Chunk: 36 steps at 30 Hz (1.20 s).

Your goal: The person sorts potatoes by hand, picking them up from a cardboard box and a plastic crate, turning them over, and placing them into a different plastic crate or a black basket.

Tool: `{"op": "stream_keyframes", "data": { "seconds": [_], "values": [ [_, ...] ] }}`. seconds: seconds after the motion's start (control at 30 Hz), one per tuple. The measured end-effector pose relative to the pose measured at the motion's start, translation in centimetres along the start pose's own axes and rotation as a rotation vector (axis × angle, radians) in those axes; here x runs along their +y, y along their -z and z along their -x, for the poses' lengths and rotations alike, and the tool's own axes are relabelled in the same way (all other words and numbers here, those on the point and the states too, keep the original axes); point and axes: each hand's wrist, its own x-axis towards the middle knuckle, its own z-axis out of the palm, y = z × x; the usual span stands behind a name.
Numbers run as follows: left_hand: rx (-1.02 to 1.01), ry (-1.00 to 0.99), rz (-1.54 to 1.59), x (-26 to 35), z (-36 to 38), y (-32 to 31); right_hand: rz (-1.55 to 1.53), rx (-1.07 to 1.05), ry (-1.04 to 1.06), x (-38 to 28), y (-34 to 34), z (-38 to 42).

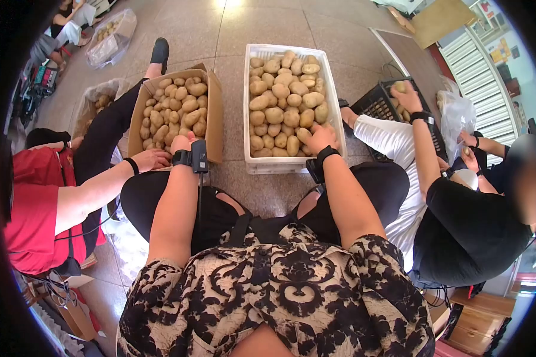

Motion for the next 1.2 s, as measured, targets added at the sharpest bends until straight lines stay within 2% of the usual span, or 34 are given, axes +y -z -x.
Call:
{"op": "stream_keyframes", "data": {
  "seconds": [0.03,0.1,0.17,0.23,0.3,0.33,0.4,0.43,0.47,0.5,0.57,0.63,0.7,0.93,1.03,1.1,1.17,1.2],
  "values": [
    [0.048,0.054,-0.109,3.1,3.4,3.3,-0.093,-0.213,-0.037,0.1,0.1,-0.4],
    [0.117,0.102,-0.268,5.2,5.8,5.5,-0.078,-0.192,-0.035,0.0,-0.3,-0.4],
    [0.138,0.075,-0.27,4.5,5.3,5.1,-0.195,-0.143,0.086,0.3,-1.2,-0.6],
    [0.159,0.058,-0.213,3.9,4.8,4.4,-0.235,-0.122,0.117,0.4,-1.8,-0.5],
    [0.182,0.047,-0.024,3.5,4.2,3.4,-0.272,-0.073,0.159,0.2,-1.9,-0.2],
    [0.187,0.089,0.343,2.8,3.0,2.2,-0.253,-0.078,0.167,-0.1,-1.7,-0.1],
    [0.177,0.247,1.532,2.2,0.9,-0.4,-0.271,-0.141,0.144,-0.5,-0.9,0.1],
    [0.1,0.291,1.808,1.5,-0.3,-1.7,-0.287,-0.207,0.13,-0.7,-0.6,0.2],
    [0.198,0.567,2.023,7.7,5.4,3.4,-0.28,-0.204,0.129,-0.8,-0.5,0.2],
    [0.188,0.564,2.02,8.0,5.4,3.0,-0.283,-0.199,0.122,-0.8,-0.7,0.2],
    [-0.146,0.545,2.105,9.3,6.4,3.1,-0.204,-0.148,0.147,-0.4,-1.5,-0.2],
    [-0.133,0.504,2.041,10.7,8.1,3.3,-0.152,-0.139,0.15,-0.4,-1.7,-0.3],
    [-0.276,0.501,2.023,11.4,9.1,3.3,-0.102,-0.127,0.085,-0.7,-1.5,0.1],
    [-0.492,0.413,1.937,12.5,10.2,2.7,-0.193,-0.105,0.118,-1.1,-1.5,-0.3],
    [-0.567,0.384,1.902,12.6,10.6,2.5,-0.346,-0.154,0.037,-2.6,-0.2,0.4],
    [-0.592,0.412,1.891,12.8,11.0,2.5,-0.821,-0.433,-0.021,-4.2,1.4,1.5],
    [-0.612,0.437,1.88,13.3,11.5,2.7,-0.922,-0.462,-0.023,-5.3,1.4,2.0],
    [-0.633,0.432,1.865,13.5,11.9,2.8,-1.086,-0.528,0.025,-5.8,1.5,2.3]
  ]
}}
